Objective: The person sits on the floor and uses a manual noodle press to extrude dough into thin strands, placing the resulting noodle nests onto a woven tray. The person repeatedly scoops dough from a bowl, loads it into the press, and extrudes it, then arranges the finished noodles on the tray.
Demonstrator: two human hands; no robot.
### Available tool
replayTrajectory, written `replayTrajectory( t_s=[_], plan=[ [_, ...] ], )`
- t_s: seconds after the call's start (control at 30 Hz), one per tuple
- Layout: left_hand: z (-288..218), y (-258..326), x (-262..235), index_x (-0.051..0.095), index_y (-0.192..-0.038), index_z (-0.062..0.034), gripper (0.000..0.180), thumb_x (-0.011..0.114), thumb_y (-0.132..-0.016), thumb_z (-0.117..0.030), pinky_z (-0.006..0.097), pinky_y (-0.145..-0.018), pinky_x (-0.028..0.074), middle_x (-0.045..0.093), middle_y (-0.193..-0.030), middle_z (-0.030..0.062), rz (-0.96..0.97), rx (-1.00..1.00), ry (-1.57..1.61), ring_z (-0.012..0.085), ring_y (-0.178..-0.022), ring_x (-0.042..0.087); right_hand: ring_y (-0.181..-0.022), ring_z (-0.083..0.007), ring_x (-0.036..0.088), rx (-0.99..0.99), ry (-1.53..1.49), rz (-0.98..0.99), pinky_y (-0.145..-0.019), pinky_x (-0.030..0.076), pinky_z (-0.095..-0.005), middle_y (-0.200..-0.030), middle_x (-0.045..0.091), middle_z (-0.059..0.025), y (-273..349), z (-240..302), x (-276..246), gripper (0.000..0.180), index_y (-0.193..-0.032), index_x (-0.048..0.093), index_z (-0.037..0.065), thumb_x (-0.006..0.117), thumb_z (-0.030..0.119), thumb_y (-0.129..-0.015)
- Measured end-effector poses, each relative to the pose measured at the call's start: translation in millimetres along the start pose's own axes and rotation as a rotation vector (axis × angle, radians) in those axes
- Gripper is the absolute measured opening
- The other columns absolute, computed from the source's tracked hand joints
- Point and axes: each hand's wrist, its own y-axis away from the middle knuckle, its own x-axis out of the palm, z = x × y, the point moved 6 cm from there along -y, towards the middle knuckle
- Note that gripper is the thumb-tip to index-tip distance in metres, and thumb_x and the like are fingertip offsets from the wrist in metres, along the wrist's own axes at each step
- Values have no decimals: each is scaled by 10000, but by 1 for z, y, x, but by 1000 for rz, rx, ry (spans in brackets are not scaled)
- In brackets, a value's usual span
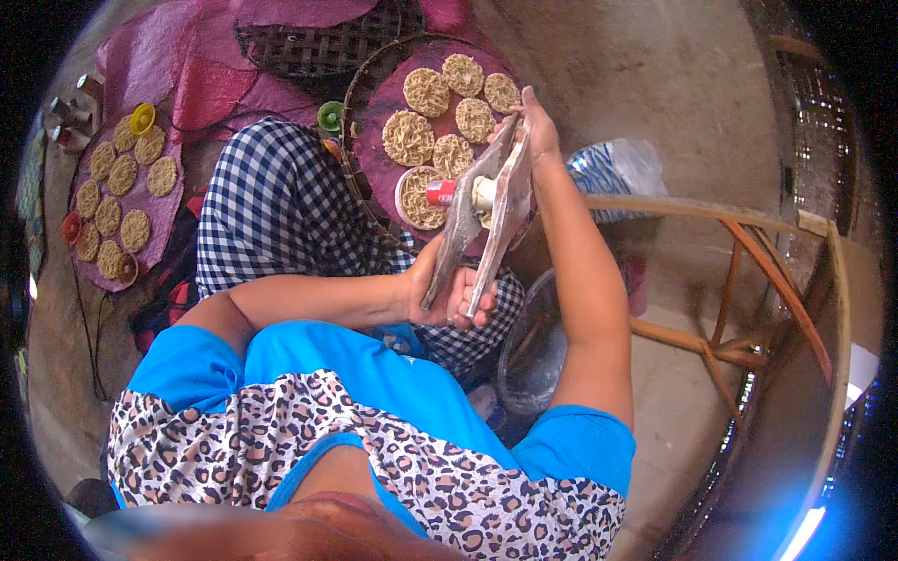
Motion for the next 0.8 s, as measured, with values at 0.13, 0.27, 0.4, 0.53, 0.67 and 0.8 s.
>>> replayTrajectory(
  t_s=[0.13,0.27,0.4,0.53,0.67,0.8],
  plan=[
    [19,3,-3,586,-818,2,991,201,-596,-883,281,-462,366,622,-738,117,-87,-59,1,275,-659,615,-576,-264,589,148,52,-3,-519,501,-350,-721,559,-168,14,-12,5,646,-1009,441,55,580,613,-716],
    [30,9,16,560,-836,19,852,285,-708,-778,318,-592,392,565,-750,137,133,31,124,255,-680,538,-636,-278,609,-66,13,76,-572,518,-389,-792,572,-199,45,8,4,792,-1165,383,65,508,695,-701],
    [23,12,33,531,-847,11,765,327,-748,-719,321,-625,360,519,-703,119,341,-41,285,231,-642,469,-787,-249,602,52,-468,352,-670,528,-386,-982,574,-213,65,-21,7,793,-1276,316,27,391,653,-796],
    [11,18,47,526,-875,-35,589,325,-833,-587,322,-636,338,508,-661,87,532,-22,241,217,-585,467,-837,-199,571,61,-476,478,-681,522,-341,-1020,570,-153,60,-113,19,684,-1223,407,12,294,587,-871],
    [-12,28,54,555,-962,-71,535,366,-830,-554,326,-651,332,473,-659,58,669,35,201,201,-588,426,-743,-185,586,2,-667,811,-657,513,-313,-952,598,-115,66,-120,29,538,-1280,366,38,356,434,-915],
    [-57,50,55,529,-1095,-165,471,346,-851,-523,337,-629,337,455,-677,58,634,183,36,202,-591,425,-761,-209,594,-278,-233,548,-674,493,-322,-984,608,-87,75,-96,43,483,-1319,357,105,462,243,-869]
  ],
)
